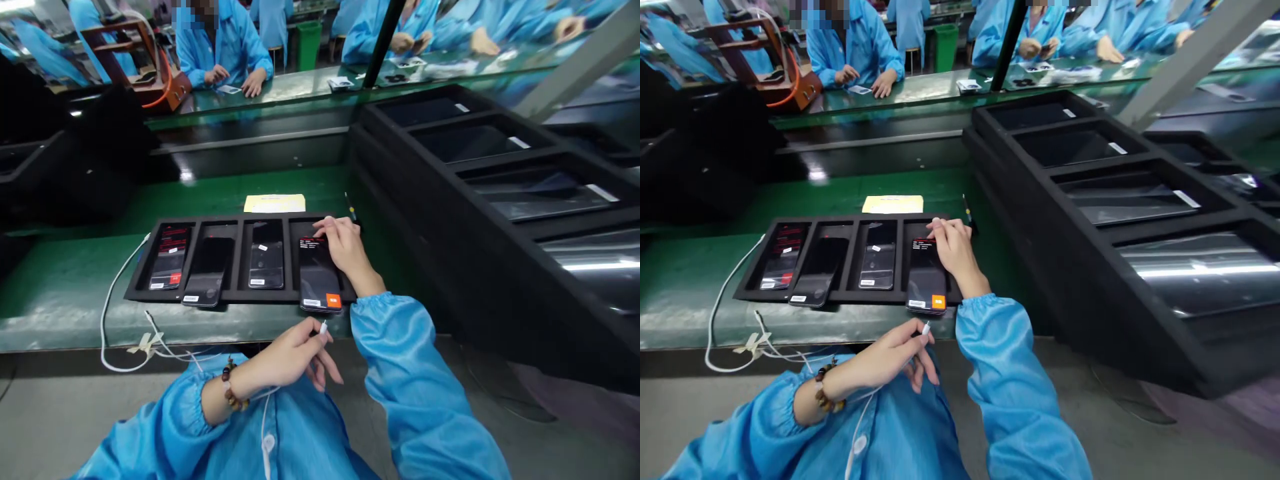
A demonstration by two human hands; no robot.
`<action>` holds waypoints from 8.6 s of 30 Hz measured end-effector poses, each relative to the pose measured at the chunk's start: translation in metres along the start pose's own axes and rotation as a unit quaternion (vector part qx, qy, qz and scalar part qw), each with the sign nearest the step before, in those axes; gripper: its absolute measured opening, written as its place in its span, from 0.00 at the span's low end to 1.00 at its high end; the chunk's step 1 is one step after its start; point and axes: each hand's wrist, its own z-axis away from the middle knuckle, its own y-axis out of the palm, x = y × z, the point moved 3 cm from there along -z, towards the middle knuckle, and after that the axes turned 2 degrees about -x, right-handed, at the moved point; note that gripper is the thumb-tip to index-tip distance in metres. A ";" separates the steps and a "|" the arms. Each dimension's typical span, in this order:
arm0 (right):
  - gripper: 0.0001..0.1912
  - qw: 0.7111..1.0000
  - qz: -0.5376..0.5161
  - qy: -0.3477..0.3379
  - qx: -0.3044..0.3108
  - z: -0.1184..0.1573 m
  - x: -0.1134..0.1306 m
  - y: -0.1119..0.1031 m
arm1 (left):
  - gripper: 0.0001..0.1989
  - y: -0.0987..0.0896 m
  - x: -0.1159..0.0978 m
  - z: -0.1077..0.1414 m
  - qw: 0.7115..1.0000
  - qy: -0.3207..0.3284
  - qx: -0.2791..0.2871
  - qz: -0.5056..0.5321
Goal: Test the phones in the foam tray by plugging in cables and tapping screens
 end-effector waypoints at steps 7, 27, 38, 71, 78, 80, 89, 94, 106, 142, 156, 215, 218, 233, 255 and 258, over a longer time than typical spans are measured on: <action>0.46 1.000 0.003 0.011 0.018 0.001 0.000 0.000 | 0.32 0.020 0.019 -0.028 0.995 0.012 -0.035 0.088; 0.38 1.000 -0.002 -0.006 0.011 0.003 0.005 -0.001 | 0.46 0.067 0.019 -0.038 0.915 0.020 -0.235 0.327; 0.36 0.999 -0.036 0.003 -0.017 0.005 0.000 -0.004 | 0.18 -0.108 -0.069 0.046 0.865 0.205 -0.203 -0.411; 0.34 0.990 -0.110 0.089 -0.021 0.009 -0.003 -0.017 | 0.14 -0.199 -0.097 0.078 0.710 0.309 -0.314 -0.550; 0.34 0.988 -0.118 0.092 -0.034 0.009 -0.009 -0.019 | 0.07 -0.203 -0.085 0.084 0.745 0.276 -0.258 -0.549; 0.34 0.988 -0.116 0.097 -0.033 0.009 -0.009 -0.019 | 0.14 -0.206 -0.081 0.079 0.742 0.246 -0.254 -0.570; 0.36 0.985 -0.116 0.122 -0.046 0.010 -0.005 -0.021 | 0.27 -0.238 -0.082 0.096 0.698 0.253 -0.315 -0.591; 0.37 0.984 -0.110 0.131 -0.049 0.011 -0.005 -0.021 | 0.13 -0.237 -0.089 0.113 0.722 0.299 -0.289 -0.553; 0.40 0.980 -0.114 0.153 -0.055 0.010 -0.007 -0.021 | 0.32 -0.263 -0.087 0.100 0.734 0.220 -0.336 -0.548; 0.29 0.985 0.015 -0.009 0.171 -0.021 0.037 -0.020 | 0.22 -0.242 -0.108 0.079 0.705 0.251 -0.354 -0.561; 0.30 0.987 0.035 -0.063 0.141 -0.041 0.018 -0.001 | 0.23 -0.207 -0.064 0.128 0.703 0.322 -0.278 -0.569; 0.44 0.978 -0.077 0.195 0.007 -0.049 -0.003 0.015 | 0.21 -0.244 -0.048 0.186 0.793 -0.157 -0.385 -0.445; 0.42 0.978 -0.084 0.190 0.002 -0.050 -0.003 0.016 | 0.13 -0.221 -0.030 0.169 0.796 -0.175 -0.359 -0.454; 0.29 0.899 -0.012 -0.158 0.409 -0.050 0.150 0.062 | 0.10 -0.202 -0.020 0.152 0.901 -0.029 -0.312 -0.300; 0.31 0.865 -0.030 -0.105 0.490 -0.055 0.147 0.146 | 0.30 -0.173 0.008 0.112 0.963 -0.002 -0.260 0.068; 0.29 0.866 -0.031 -0.105 0.488 -0.056 0.147 0.146 | 0.31 -0.174 0.006 0.113 0.961 -0.012 -0.269 0.066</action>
